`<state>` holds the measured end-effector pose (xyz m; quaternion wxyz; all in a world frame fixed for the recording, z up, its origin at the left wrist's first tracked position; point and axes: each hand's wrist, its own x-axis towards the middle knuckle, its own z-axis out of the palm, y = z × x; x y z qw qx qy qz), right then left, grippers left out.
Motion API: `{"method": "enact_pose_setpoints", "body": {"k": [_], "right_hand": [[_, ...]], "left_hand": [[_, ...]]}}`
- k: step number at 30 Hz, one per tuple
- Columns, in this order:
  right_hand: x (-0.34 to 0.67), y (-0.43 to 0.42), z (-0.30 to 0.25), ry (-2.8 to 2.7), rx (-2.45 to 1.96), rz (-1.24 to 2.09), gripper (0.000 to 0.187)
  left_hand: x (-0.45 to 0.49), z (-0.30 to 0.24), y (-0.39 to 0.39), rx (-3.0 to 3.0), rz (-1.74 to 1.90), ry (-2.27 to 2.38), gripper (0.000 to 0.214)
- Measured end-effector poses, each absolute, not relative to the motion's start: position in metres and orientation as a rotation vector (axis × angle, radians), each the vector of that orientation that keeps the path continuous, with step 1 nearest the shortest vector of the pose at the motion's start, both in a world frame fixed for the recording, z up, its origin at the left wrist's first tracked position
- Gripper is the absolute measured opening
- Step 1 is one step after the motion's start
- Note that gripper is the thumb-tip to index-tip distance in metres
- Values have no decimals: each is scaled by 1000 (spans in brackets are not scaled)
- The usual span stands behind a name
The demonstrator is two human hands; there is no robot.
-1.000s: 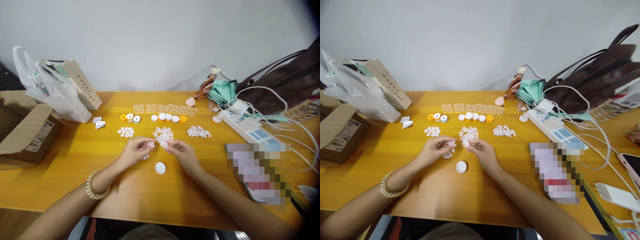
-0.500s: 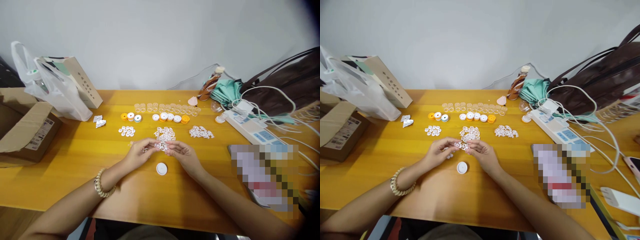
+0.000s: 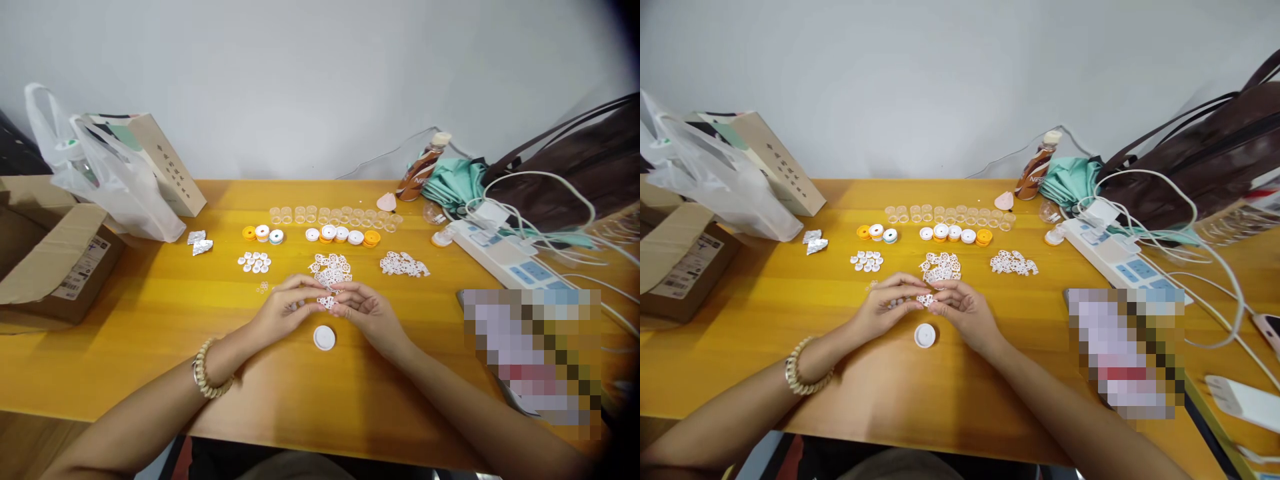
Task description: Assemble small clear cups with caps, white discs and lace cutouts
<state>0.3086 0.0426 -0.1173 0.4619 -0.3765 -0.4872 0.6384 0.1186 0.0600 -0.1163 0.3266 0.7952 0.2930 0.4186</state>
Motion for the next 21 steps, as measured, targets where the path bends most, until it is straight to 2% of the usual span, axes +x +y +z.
{"method": "enact_pose_setpoints", "body": {"k": [21], "right_hand": [[302,38,-120,-1304,-966,1410,23]], "left_hand": [[130,-102,49,1599,891,1018,22]]}}
